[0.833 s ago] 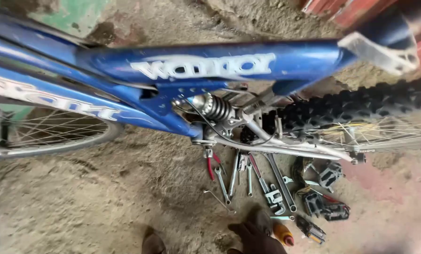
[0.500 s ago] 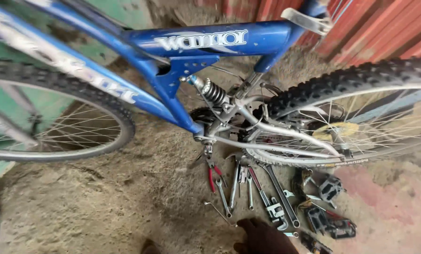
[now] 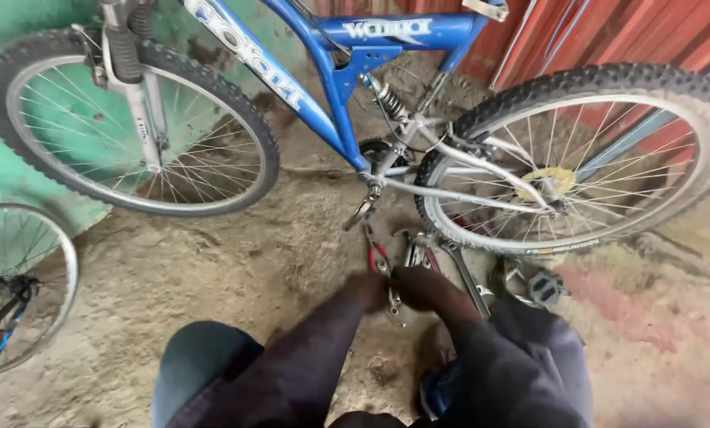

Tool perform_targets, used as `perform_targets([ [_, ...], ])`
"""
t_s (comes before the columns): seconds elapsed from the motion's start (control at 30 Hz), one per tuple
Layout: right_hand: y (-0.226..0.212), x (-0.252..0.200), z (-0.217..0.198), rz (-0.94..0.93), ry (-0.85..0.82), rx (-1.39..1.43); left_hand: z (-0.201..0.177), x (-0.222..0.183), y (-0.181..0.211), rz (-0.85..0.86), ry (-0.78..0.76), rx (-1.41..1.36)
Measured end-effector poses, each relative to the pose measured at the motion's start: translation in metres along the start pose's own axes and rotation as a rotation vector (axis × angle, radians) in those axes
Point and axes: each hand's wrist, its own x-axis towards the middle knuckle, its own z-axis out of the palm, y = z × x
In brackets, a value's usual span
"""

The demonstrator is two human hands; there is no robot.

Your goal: Repairing a bicycle pedal by applying lubricant and using pliers to adjust the mechanism

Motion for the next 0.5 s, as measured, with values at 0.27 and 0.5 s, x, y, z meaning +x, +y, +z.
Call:
perform_targets([
  [0.27, 0.067, 0.141, 0.079, 0.308, 0.229, 0.267, -0.158, -0.006, -0.033, -0.058, 0.269, -0.002],
  [0.5, 0.084, 0.240, 0.136, 0.599, 0.575, 0.357, -0.104, 0.080, -0.038, -0.024, 0.383, 0.035],
])
